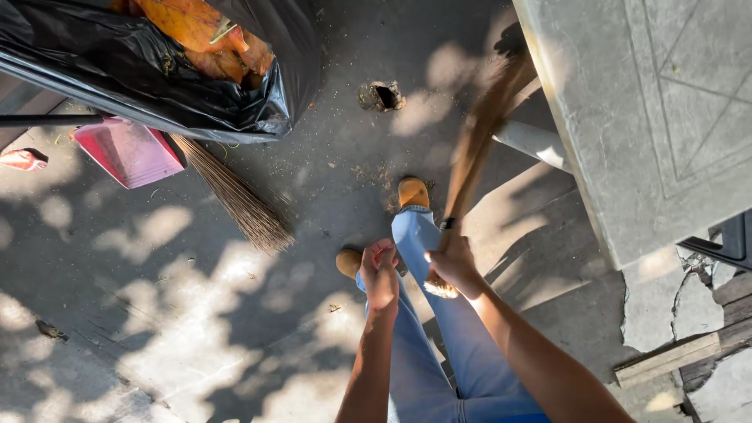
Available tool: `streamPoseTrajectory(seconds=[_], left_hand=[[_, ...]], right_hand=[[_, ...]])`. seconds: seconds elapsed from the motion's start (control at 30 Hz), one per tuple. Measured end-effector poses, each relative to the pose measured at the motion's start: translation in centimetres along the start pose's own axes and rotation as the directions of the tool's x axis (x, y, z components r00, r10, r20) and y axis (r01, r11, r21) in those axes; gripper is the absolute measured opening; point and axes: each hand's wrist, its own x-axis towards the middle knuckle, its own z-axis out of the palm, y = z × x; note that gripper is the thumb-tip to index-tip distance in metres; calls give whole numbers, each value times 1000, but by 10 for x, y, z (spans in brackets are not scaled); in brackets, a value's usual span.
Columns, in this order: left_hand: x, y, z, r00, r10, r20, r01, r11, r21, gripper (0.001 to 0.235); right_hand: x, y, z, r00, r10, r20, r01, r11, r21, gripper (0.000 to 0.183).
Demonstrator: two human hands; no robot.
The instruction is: Sweep the outdoor deck and wipe down a plastic chair.
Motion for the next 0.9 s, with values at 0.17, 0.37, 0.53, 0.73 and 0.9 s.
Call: streamPoseTrajectory(seconds=[0.17,0.37,0.53,0.73,0.9], left_hand=[[-6,0,-30,1000,20,-5,-20,999,46,24],[-14,-30,-105,993,112,21,-113,993,21,22],[-45,-39,-166,995,93,29,-94,995,28,18],[-59,-91,-235,995,92,-28,-92,996,-21,27],[-54,-119,-267,996,79,-38,-81,995,-51,16]], right_hand=[[-23,-2,4,945,-215,248,214,976,31,109],[-97,65,24,956,-271,109,277,960,-41,105],[-102,95,93,998,-50,29,53,993,-105,102],[-77,131,165,987,-38,157,36,999,16,118],[-199,116,114,970,-207,130,204,978,35,113]])
